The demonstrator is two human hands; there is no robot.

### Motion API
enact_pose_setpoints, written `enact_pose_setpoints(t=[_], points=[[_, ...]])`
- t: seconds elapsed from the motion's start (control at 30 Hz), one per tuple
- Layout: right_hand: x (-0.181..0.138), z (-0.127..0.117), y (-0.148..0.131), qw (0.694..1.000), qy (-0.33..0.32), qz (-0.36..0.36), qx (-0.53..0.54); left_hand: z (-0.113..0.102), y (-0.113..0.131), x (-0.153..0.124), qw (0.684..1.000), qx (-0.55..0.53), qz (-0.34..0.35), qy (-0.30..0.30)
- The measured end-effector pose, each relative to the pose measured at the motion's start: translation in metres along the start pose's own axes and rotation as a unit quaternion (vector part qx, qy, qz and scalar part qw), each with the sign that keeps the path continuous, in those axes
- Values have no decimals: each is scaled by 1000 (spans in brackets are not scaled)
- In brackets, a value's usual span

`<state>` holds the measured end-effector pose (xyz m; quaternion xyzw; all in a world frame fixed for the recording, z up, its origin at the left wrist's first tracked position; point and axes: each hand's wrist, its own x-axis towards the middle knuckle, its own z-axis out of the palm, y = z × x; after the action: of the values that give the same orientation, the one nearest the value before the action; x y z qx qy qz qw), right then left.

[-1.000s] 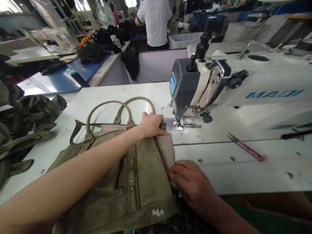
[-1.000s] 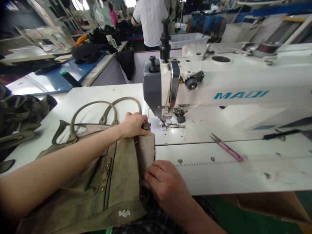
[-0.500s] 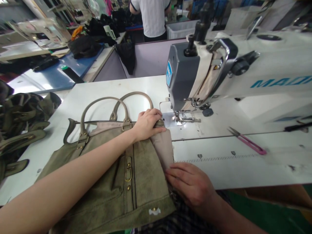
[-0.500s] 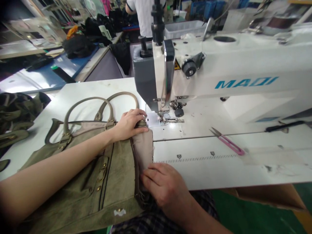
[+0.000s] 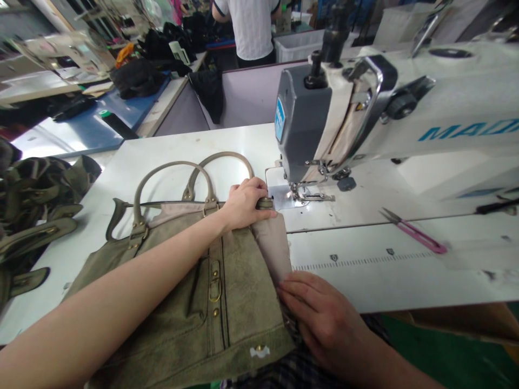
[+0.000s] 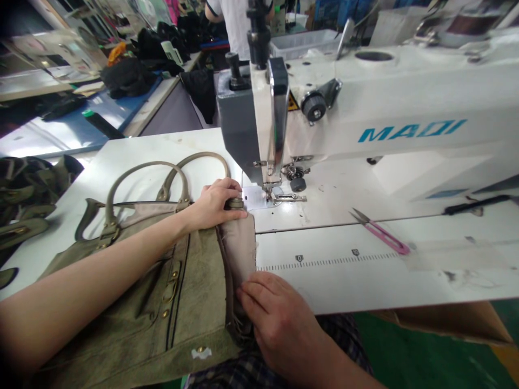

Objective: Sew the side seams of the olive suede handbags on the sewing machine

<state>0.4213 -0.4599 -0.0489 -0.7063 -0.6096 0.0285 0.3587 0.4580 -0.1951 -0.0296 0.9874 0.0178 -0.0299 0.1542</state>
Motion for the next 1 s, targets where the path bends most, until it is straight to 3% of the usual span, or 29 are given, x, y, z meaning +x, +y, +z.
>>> enact_pose_setpoints(t=[0.13, 0.33, 0.5, 0.7, 0.83, 1.0], points=[[-4, -3, -7, 998, -54, 22, -17, 1, 2, -1, 1000, 9, -2, 7], [-5, 12, 0, 993, 40, -53, -100, 0, 9, -3, 1000, 12, -28, 7], [-8, 5, 7, 989, 35, -72, -126, 3, 17, -5, 998, 21, -57, 24], [16, -9, 40, 987, 36, -49, -148, 1, 11, 40, 995, 31, -81, 57], [27, -2, 49, 984, 44, -42, -169, -5, 10, 71, 998, 36, -42, 35], [15, 4, 37, 976, 140, -10, -164, -2, 21, 57, 999, 33, -30, 27]])
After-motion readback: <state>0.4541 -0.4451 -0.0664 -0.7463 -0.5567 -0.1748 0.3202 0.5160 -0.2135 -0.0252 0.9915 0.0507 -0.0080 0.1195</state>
